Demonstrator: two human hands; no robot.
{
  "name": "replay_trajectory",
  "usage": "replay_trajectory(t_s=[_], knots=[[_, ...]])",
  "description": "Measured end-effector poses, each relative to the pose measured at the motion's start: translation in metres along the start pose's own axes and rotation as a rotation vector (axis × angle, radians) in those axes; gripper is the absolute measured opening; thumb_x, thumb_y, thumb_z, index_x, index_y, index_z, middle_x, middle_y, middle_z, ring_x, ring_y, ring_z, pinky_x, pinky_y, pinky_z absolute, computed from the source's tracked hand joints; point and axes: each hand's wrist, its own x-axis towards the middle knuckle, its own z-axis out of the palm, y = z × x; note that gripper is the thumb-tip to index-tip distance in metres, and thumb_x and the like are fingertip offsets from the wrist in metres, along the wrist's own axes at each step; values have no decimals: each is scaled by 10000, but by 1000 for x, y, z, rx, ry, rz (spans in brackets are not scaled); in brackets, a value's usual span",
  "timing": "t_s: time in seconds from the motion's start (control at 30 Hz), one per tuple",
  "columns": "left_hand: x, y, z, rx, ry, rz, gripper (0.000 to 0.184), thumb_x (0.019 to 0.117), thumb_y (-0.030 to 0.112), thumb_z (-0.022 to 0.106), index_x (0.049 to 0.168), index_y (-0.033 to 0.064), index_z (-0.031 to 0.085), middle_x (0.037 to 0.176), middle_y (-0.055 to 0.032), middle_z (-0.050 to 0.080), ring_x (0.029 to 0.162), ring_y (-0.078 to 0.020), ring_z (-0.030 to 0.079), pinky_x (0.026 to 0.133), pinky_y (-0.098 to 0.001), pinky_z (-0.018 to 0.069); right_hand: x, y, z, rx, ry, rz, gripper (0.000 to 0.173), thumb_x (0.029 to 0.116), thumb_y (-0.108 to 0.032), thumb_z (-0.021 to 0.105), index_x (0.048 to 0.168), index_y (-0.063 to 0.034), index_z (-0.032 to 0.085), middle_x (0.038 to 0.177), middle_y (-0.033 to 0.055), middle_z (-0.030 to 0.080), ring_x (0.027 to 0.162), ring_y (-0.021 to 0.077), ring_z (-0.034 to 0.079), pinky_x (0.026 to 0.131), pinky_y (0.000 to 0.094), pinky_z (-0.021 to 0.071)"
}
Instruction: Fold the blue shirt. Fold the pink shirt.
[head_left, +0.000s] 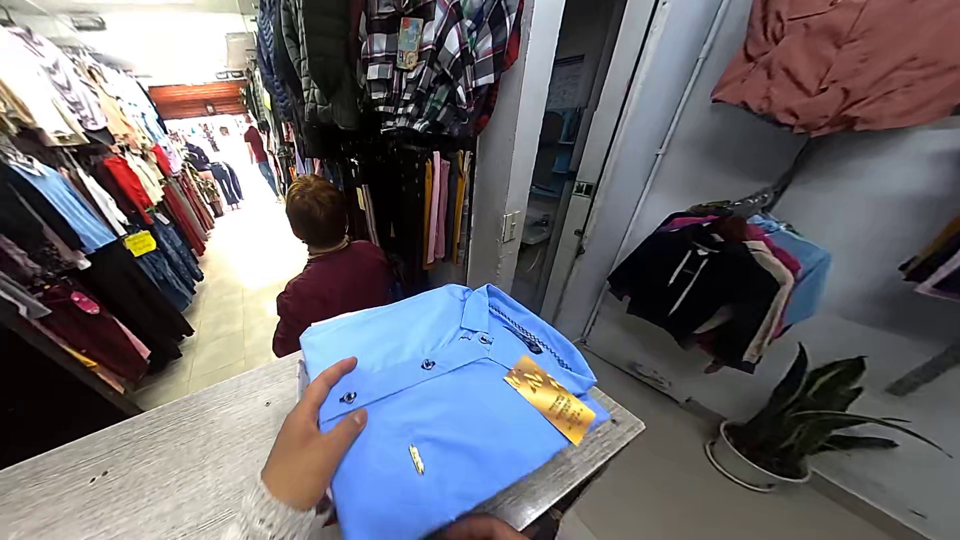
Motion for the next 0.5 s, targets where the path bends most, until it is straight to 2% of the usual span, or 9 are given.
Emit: replay_trajectory(t_s=[0.07,0.1,0.13,0.17,0.23,0.3,0.33,0.4,0.5], knots=[[-30,2,-19,36,34,40,597,864,113,651,1431,4,500,1405,-95,583,1183,-67,623,960,-241,546,3,7,11,139,23,-37,434,900,-517,694,1208,-219,626,1125,-68,758,989,77,728,834,282,605],[-46,3,-30,42,53,50,593,865,86,649,1433,1,504,1431,-95,572,1213,-72,611,981,-251,538,4,8,19,221,84,-58,412,829,-557,741,1132,-282,699,1061,-86,772,975,65,733,841,275,612],[-61,4,-41,35,70,50,593,862,40,647,1436,-7,502,1445,-96,567,1220,-75,611,986,-259,539,4,8,28,293,174,-93,365,793,-543,778,1036,-274,736,976,-83,781,919,55,741,818,259,617],[-75,3,-52,22,83,52,596,856,-13,639,1434,-23,495,1442,-96,569,1202,-63,621,977,-252,544,3,8,37,344,268,-143,287,803,-500,782,959,-261,754,906,-91,780,871,26,740,797,227,616],[-102,-3,-70,-9,120,63,604,822,-110,628,1411,-52,501,1396,-78,603,1137,-30,648,945,-232,559,2,8,56,410,478,-251,90,906,-259,745,843,-205,708,795,-77,764,782,-1,728,729,197,607],[-125,-15,-90,-28,123,108,610,804,-145,633,1396,-82,499,1372,-65,625,1120,-13,655,954,-236,558,6,8,76,449,568,-328,239,929,-20,624,782,-178,725,761,-69,763,746,-29,719,711,162,597],[-136,-21,-100,-43,110,116,623,804,-155,632,1404,-91,482,1386,-66,617,1134,-15,651,970,-246,554,9,10,87,453,584,-330,380,928,76,484,765,-175,719,753,-70,763,726,-40,711,699,150,589],[-158,-33,-122,-82,102,88,666,806,-162,633,1438,-109,429,1436,-100,568,1177,-29,630,1002,-258,537,15,11,111,447,555,-333,512,963,99,326,802,-175,727,790,-76,772,752,-55,709,725,143,585],[-181,-54,-144,-91,173,-37,701,847,-101,634,1492,-95,360,1499,-195,472,1258,-107,585,1042,-302,510,35,4,149,372,332,-409,392,1021,-1,433,975,-206,765,957,-88,784,927,-47,710,865,156,573]])
